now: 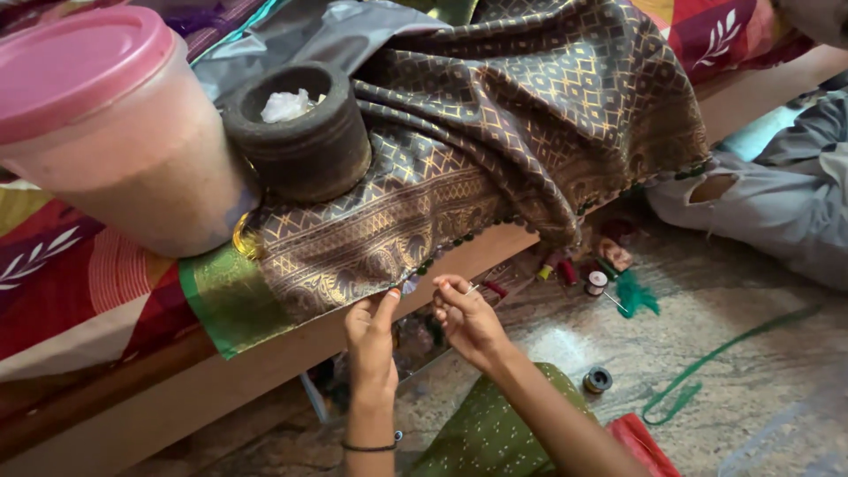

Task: Finishing the decorative border of a garment by tying and cutting green tassels.

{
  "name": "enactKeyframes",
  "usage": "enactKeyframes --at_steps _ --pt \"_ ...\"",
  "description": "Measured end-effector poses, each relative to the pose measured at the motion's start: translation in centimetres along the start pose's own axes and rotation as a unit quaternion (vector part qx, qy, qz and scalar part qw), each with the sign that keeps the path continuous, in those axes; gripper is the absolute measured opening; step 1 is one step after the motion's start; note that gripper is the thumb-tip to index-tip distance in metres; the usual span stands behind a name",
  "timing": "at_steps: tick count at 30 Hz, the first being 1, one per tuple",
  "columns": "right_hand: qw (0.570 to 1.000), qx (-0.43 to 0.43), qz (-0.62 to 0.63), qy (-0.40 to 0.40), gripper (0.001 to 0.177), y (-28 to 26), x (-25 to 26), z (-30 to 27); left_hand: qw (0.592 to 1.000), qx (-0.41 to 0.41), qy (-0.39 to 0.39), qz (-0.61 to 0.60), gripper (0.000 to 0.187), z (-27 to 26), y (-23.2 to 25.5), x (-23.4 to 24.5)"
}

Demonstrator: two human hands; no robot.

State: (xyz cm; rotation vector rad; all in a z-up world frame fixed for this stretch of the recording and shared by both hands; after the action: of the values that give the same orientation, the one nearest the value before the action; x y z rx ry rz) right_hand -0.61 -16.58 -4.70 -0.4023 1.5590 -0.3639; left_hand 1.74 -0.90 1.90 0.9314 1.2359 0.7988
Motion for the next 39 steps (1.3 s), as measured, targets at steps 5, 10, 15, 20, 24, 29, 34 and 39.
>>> enactKeyframes --at_steps 5,10,15,20,24,29,34,39 --pt "1.0 -0.003 -0.012 0.007 0.015 0.5 0.6 -0.3 1.0 -0.002 0.016 0.0 0.019 0.4 -0.9 1.1" --pt "0.999 -0.02 -0.022 0.014 0.012 2.3 0.1 -1.3 1.0 0.0 -0.001 0.001 0.021 0.3 -0.3 0.5" --pt "0.993 -0.088 -0.072 0.02 0.011 5.7 1.9 -2.5 1.0 0.009 0.0 -0.011 0.02 -0.3 1.3 -0.7" --pt "0.986 -0.108 -0.124 0.015 0.012 3.8 0.6 -2.6 1.0 0.019 -0.003 0.009 0.019 0.3 0.5 0.4" --pt "0.958 -0.13 -0.257 -0.005 0.013 3.1 -1.9 -3.1 1.0 0.009 0.009 0.006 0.021 0.4 -0.6 1.4" --pt "0.909 -0.16 -0.383 -0.038 0.015 5.4 -0.7 -3.4 0.997 0.021 0.072 0.005 0.018 -0.2 1.1 2.0" --pt "0.904 -0.181 -0.387 -0.025 0.013 6.7 -0.9 -3.3 0.996 0.009 0.081 0.026 0.018 -0.9 1.8 3.5" --pt "0.882 -0.132 -0.449 -0.045 0.01 6.2 -0.7 -2.5 0.998 -0.011 0.062 0.016 0.015 -1.7 4.7 3.1"
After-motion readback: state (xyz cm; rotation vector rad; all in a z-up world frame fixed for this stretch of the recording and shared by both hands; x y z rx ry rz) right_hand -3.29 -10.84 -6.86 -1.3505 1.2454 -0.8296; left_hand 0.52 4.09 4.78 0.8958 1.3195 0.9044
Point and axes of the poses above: each hand's wrist, its own z-axis towards the middle knuckle, its own x-axis out of the back of the hand, y = z × x, the point moved 1 cm from there along z, towards the middle knuckle, and after that the axes turned 4 degrees about -y, right-handed, at the moved point
